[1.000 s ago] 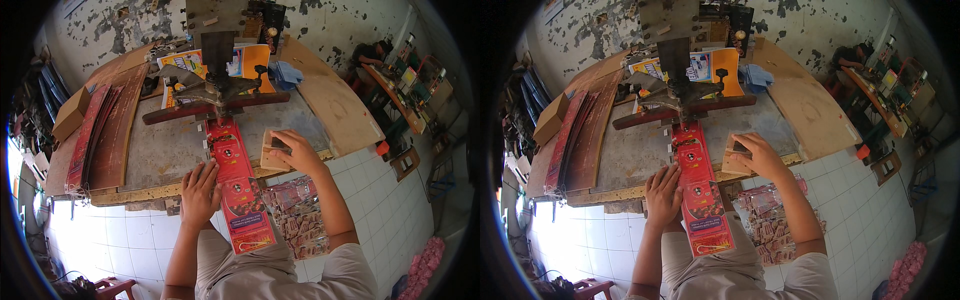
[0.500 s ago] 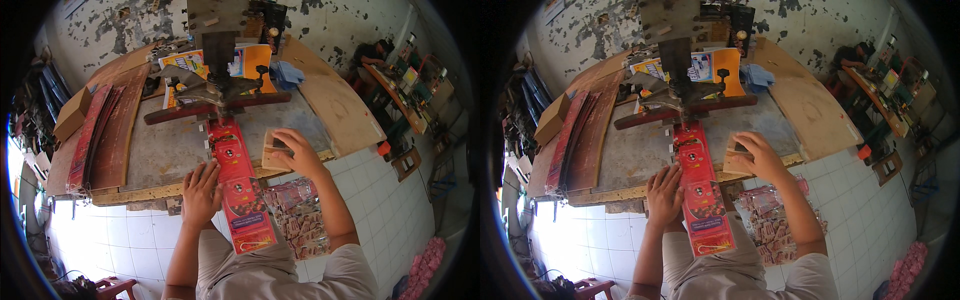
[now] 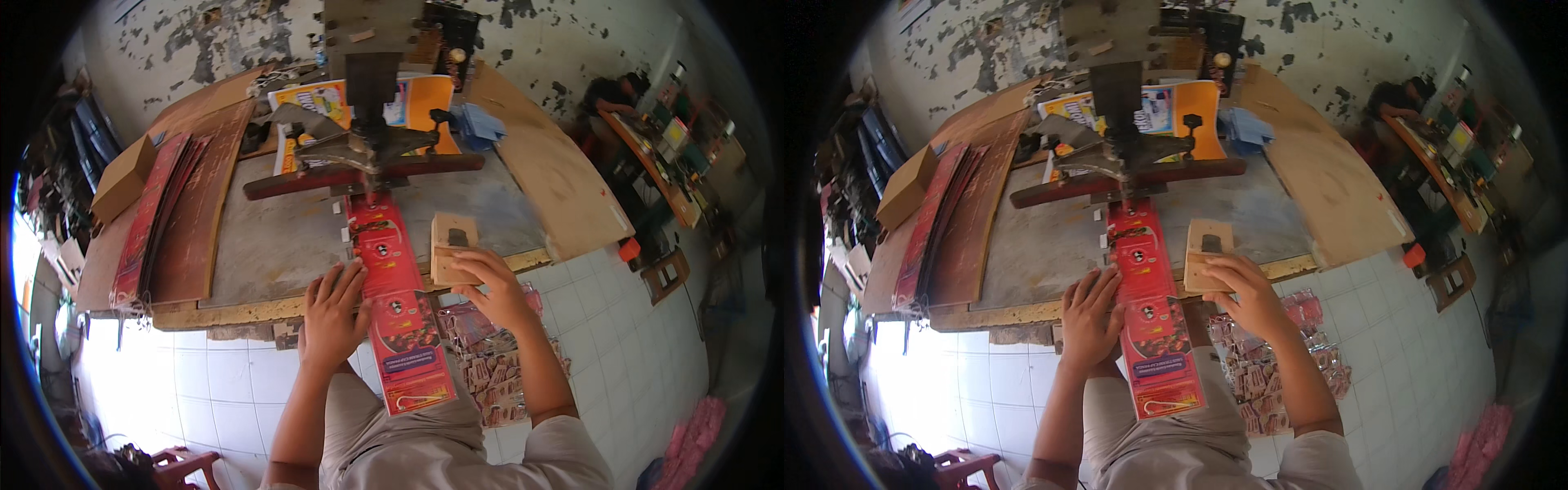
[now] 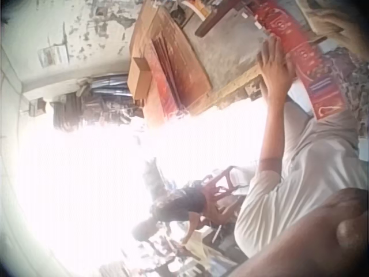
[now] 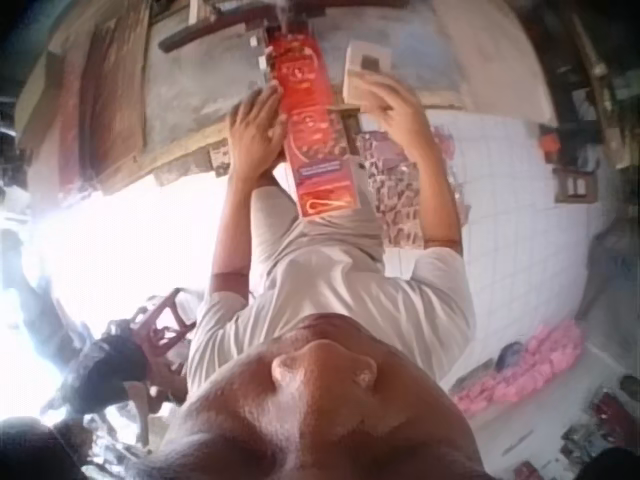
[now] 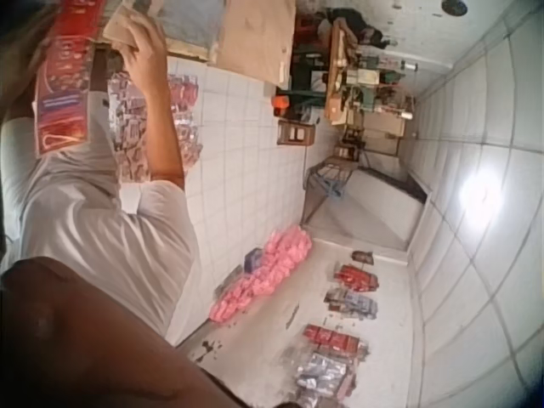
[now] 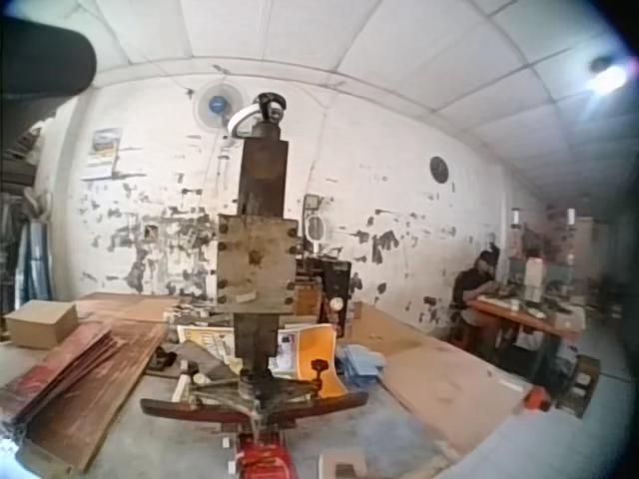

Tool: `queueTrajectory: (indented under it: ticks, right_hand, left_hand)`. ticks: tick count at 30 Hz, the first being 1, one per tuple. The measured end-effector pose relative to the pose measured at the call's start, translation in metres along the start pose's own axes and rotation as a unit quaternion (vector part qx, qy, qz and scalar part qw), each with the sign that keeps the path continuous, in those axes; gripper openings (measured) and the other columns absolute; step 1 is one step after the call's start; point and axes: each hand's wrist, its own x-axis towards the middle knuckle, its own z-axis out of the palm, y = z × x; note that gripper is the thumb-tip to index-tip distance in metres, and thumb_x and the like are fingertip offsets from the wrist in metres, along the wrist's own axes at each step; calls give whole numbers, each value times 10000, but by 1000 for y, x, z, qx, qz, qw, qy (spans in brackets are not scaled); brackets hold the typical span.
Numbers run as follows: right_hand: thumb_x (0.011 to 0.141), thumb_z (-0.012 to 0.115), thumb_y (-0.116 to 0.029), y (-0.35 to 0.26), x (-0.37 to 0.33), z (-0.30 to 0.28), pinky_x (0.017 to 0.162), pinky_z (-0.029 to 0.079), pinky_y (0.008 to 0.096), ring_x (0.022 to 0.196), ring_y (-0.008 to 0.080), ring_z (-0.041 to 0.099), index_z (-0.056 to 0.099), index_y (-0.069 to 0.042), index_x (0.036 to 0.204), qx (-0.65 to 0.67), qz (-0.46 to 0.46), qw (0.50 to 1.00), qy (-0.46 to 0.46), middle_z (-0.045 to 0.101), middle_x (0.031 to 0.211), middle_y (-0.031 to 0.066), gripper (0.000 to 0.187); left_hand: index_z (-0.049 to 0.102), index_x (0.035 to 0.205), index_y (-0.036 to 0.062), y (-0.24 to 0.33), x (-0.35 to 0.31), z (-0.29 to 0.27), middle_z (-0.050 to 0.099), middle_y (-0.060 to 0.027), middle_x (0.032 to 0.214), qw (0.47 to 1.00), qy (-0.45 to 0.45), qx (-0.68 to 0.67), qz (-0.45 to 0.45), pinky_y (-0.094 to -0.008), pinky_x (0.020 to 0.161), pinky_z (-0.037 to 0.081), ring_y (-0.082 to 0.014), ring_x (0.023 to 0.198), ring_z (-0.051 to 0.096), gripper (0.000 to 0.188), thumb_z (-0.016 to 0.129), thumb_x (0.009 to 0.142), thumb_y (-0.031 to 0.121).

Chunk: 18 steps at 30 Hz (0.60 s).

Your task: The person positions a printed cardboard sheet under a manual press, applies pressure using a wooden block, and then moves the sheet to clear the workspace.

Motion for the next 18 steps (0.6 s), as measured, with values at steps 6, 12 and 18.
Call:
queueTrajectory:
  ticks: [6,12,18]
  right_hand:
    - [851,933,-156,-45,13,-3,1077,573,467,1308,330,682,754,-86,1342,121,-50,989,-65,737,1409,89,526]
    - [894,908,-158,-47,46,29,1118,557,459,1344,340,662,753,-92,1336,153,-58,981,-100,729,1439,92,473]
    - [936,880,-157,-15,86,62,1110,561,463,1330,354,663,741,-84,1343,121,-41,987,-102,725,1421,112,436]
  left_hand:
    - [643,1536,108,-1,0,4,609,-57,1659,1000,-1,-6,3,-558,1272,351,-333,1543,521,539,670,1022,268]
    - [651,1510,94,-3,-1,5,617,-73,1644,1000,5,-3,8,-568,1262,356,-350,1534,523,506,654,1044,292]
    - [648,1520,94,-6,-2,8,624,-75,1634,1000,1,5,6,-569,1263,352,-348,1538,514,517,655,1050,310]
